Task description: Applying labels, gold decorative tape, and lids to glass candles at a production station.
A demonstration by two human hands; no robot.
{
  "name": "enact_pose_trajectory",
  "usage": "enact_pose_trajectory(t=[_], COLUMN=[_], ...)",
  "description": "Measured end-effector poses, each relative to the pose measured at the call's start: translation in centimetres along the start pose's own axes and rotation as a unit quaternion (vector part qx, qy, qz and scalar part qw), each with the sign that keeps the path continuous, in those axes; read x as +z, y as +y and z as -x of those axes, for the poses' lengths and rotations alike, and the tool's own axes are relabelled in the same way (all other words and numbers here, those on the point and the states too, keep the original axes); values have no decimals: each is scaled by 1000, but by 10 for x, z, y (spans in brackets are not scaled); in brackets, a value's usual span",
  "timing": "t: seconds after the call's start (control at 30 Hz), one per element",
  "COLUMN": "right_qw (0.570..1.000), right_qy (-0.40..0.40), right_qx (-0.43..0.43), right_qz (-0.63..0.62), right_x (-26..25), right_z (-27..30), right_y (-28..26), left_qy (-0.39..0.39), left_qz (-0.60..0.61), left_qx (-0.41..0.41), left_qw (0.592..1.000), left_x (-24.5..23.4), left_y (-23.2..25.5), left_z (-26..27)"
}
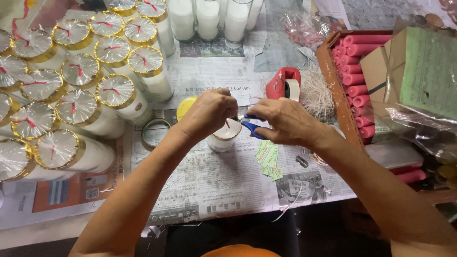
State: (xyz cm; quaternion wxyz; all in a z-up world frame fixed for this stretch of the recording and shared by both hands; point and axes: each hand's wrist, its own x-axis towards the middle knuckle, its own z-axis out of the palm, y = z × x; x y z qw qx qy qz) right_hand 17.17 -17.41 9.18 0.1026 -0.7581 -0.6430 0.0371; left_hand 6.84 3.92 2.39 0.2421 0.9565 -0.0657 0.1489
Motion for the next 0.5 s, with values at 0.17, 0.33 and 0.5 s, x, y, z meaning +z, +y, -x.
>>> enact_pose_trajectory(t=[0.17,0.33,0.5], right_qw=[1000,999,997], right_qy=[-19,-14,-5], right_qx=[12,17,15], right_qz=[2,-48,-69], right_x=[-5,-4,-3], right_z=[-2,-5,-10], right_y=[-4,-7,-15], left_qy=[13,33,51], left_qz=[41,65,82], left_qx=[-9,-6,-9], left_qw=[999,997,995], left_x=[-7,-7,-12], left_y=[13,6,16], left_z=[0,2,-4])
